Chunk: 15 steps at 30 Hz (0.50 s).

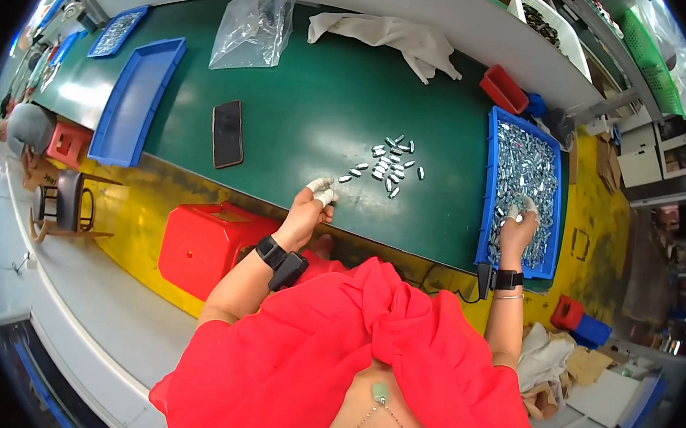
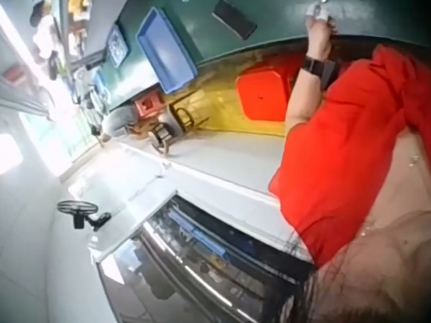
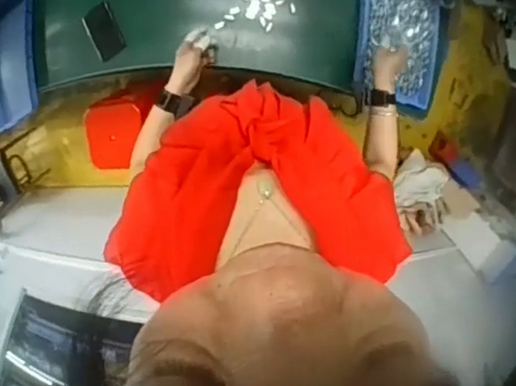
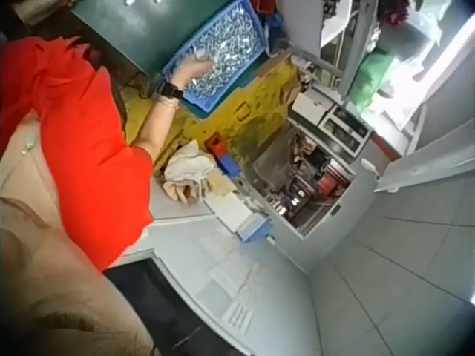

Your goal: The person picks up metal components and small pins from the table, fits the pins into the components by hand, and places the assembled units into a blue tray.

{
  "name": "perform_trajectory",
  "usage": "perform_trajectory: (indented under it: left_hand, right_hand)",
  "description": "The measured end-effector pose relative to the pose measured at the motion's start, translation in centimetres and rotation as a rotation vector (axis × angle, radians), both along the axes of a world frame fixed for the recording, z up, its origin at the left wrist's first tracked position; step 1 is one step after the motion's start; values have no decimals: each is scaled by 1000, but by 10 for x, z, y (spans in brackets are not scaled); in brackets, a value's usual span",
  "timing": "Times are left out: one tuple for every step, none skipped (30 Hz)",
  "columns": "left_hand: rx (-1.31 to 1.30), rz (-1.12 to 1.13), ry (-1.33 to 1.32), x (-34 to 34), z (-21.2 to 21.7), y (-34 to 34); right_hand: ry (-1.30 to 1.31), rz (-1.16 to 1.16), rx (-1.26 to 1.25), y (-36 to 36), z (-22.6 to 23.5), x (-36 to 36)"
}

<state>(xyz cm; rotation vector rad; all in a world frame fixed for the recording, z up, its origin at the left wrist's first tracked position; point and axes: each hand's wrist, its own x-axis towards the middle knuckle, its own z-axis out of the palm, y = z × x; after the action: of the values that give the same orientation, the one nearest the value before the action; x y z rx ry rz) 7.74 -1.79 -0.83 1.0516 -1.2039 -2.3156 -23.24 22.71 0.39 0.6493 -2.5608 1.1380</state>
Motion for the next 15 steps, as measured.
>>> perform_trajectory:
  left_hand:
    - [13,-15,7,-2,-1,-6]
    - [2,-49,23,-1,-1,-10]
    - [-12,-87,40,-2,0,-13]
    - [-30,-121,58,-3,2,-16]
    - [-29,-116,58,-2,4,-17]
    - [-27,-144,67,-1,8,-16]
    - [-36,-163,76,-1,12,-20]
    - [-48,-177,85,-2,16,-22]
    - [-42,-230,82,-3,14,-20]
    - [-61,-248,60,2,12,-19]
    - [-58,-253,43,2,9,-18]
    - [-55,-255,29,2,5,-17]
    - [-64,-274,9,4,-4,-18]
    - [-63,-293,-14,7,-12,-18]
    - [-76,-240,-26,13,-12,-16]
  right_hand:
    - [2,11,46,-6,-4,2]
    - [0,30,89,-18,-6,7]
    - [-2,43,130,-29,-8,13]
    - [-67,167,141,-49,-14,20]
    - [-136,303,150,-74,-18,32]
    - [-230,332,172,-97,-21,49]
    - [-318,371,187,-121,-21,59]
    - [-310,398,177,-131,-30,60]
    - [-181,383,282,-131,-44,61]
    - [-49,401,355,-142,-54,65]
    - [-52,419,362,-141,-60,63]
    - [-52,439,370,-134,-69,57]
    - [-50,460,291,-125,-79,53]
    - [-72,459,270,-119,-82,56]
    - [-99,455,250,-120,-79,61]
